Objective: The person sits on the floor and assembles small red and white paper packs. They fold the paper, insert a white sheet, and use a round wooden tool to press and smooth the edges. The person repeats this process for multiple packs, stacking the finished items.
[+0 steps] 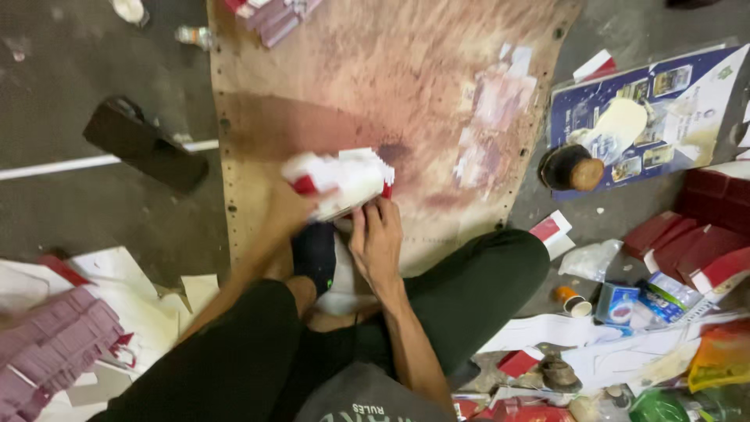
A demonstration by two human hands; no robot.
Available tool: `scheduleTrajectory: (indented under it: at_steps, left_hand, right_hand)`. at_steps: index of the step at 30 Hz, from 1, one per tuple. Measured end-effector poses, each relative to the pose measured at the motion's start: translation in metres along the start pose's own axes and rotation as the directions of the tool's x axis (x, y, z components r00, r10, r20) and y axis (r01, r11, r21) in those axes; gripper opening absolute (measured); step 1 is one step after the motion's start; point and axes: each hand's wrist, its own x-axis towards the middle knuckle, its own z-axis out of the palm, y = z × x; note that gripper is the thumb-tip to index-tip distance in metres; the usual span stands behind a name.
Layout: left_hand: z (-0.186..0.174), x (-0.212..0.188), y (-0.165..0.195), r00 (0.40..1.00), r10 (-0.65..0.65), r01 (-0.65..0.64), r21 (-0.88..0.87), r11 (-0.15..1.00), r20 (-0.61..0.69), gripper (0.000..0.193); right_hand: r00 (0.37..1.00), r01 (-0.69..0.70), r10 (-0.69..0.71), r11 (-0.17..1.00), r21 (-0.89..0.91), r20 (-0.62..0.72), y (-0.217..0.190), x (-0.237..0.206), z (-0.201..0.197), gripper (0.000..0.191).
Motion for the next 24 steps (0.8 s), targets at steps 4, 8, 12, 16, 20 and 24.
scheduleTrajectory:
  at_steps: [4, 8, 12, 16, 20, 24]
  left_hand:
    - [0.000, -0.001, -0.002, 0.927, -0.374, 0.366, 0.248, 0.897, -0.019, 0.043]
    - [-0.011, 0.010, 0.000, 0.925, -0.375, 0.358, -0.492, 0.794, 0.067, 0.041]
    - [-0.003, 0.001, 0.003, 0.923, -0.379, 0.380, -0.009, 0.925, 0.063, 0.044]
    - [-0.012, 0.006, -0.001, 0.902, -0.431, 0.400, -0.463, 0.791, 0.044, 0.032]
    - [-0.004, 0.004, 0.000, 0.936, -0.348, 0.352, -0.094, 0.931, 0.057, 0.049]
    - [0.000, -0.005, -0.001, 0.972, -0.233, 0.232, -0.071, 0.970, -0.003, 0.043]
  right_hand:
    - [0.996, 0.035, -0.038, 0.999, 0.040, 0.081, -0.006, 0.002, -0.004, 0.035]
    - [0.997, 0.038, -0.035, 0.998, -0.045, 0.063, -0.009, 0.005, -0.005, 0.029]
    - [1.000, -0.020, 0.019, 0.995, 0.095, 0.010, -0.008, 0.004, -0.005, 0.038]
    - [0.995, 0.006, -0.005, 1.000, -0.014, 0.098, -0.005, 0.002, -0.005, 0.033]
    - [1.000, 0.006, -0.006, 0.996, 0.085, -0.002, -0.004, 0.002, -0.005, 0.028]
    - [0.994, 0.013, -0.012, 1.000, -0.007, 0.110, -0.002, 0.003, -0.007, 0.034]
